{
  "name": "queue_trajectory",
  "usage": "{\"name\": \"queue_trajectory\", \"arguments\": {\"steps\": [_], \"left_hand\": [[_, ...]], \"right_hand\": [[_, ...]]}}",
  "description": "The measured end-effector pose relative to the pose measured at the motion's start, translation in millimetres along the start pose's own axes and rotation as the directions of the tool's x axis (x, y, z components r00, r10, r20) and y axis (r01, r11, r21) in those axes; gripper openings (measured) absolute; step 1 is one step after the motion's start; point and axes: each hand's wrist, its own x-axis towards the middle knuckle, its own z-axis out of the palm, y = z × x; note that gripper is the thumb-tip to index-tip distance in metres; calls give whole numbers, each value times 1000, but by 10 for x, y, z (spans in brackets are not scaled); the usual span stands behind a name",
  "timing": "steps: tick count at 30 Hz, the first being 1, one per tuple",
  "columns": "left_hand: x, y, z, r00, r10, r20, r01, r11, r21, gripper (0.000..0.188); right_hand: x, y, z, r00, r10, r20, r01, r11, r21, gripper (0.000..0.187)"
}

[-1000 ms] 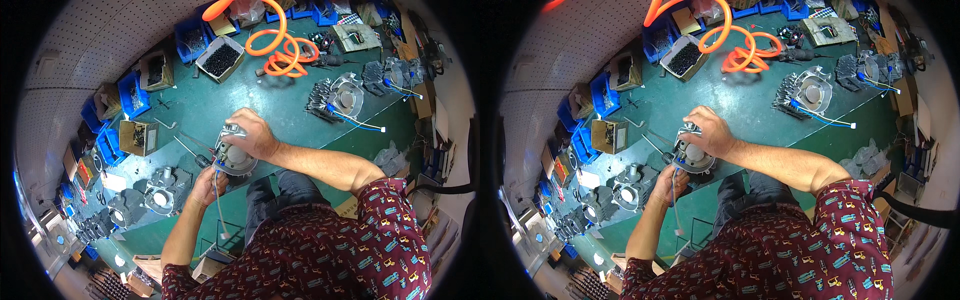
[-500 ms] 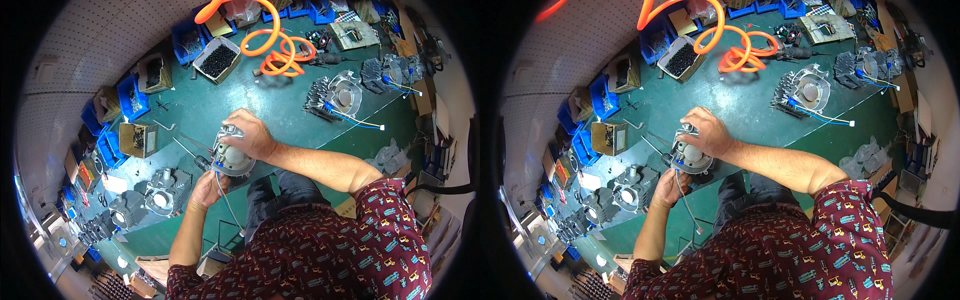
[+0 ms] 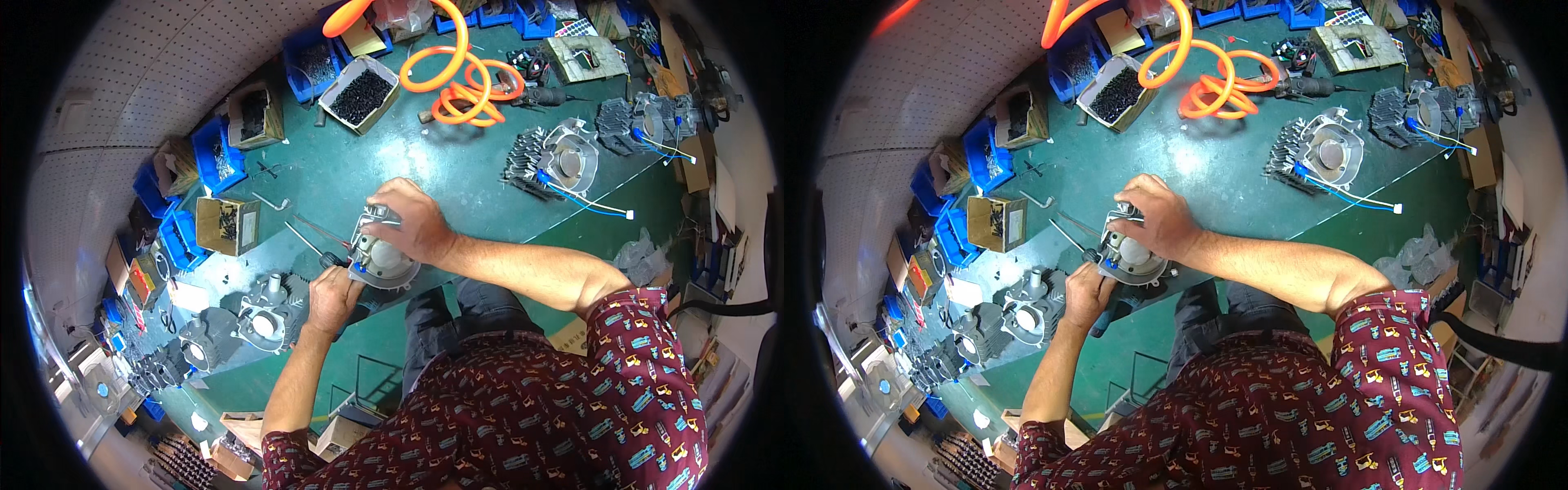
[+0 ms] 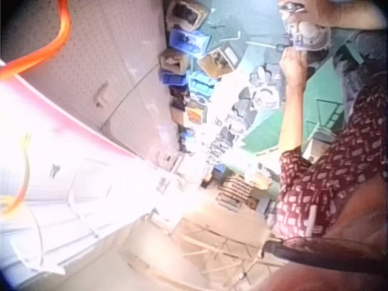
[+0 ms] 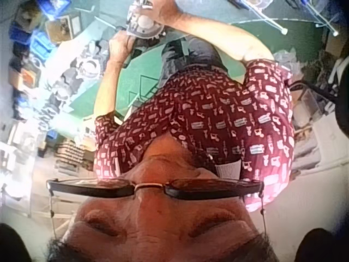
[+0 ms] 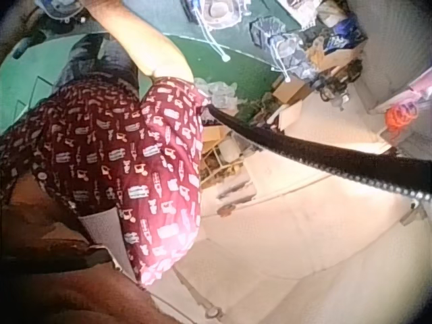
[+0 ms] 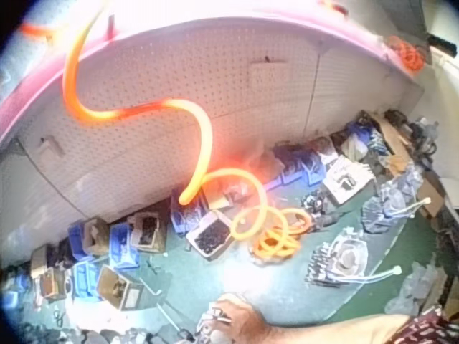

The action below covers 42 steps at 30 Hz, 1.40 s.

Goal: The person assembles small electronic components on a workbench, connecting wires to motor-like units and securing them with a screwdriver. They handle multiple units sequentially, routing wires and tightening screws to complete each assembly.

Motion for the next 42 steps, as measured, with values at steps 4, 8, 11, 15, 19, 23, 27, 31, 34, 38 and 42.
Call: {"name": "queue_trajectory", "arguments": {"steps": [4,8,11,15,19,23,27,31,34,38,42], "left_hand": [[-67,22,6,952,-279,126,302,921,-245,14],[-113,-11,13,846,-405,347,528,545,-651,22],[-126,-123,87,849,-340,406,526,455,-719,26],[-206,-46,229,753,-367,546,504,-211,-838,29],[-91,123,46,616,-365,699,527,-469,-709,29],[-156,84,57,552,-497,670,607,-312,-731,24],[-271,-53,163,702,-313,640,545,-343,-766,27],[-226,-147,131,730,-240,640,607,-204,-768,31],[-200,-131,109,754,-317,575,638,143,-757,27],[-103,14,54,894,-345,285,443,771,-457,19],[-73,34,59,1000,-18,10,18,999,30,14]], "right_hand": [[12,27,-39,1000,-10,16,10,1000,9,41],[-1,6,-40,999,19,48,-20,1000,4,41],[0,4,-37,999,3,34,-4,1000,9,41],[4,5,-26,999,-1,32,1,1000,1,40],[-8,35,-9,1000,2,25,-1,1000,-19,41],[-11,10,-21,999,-24,32,23,1000,8,40],[8,14,-32,999,21,40,-22,1000,22,39],[3,-14,-33,999,8,43,-8,1000,7,41],[0,14,-25,999,13,35,-13,1000,14,40],[-4,37,-6,999,15,37,-15,1000,8,39],[6,23,-7,999,15,46,-16,1000,21,39]]}}
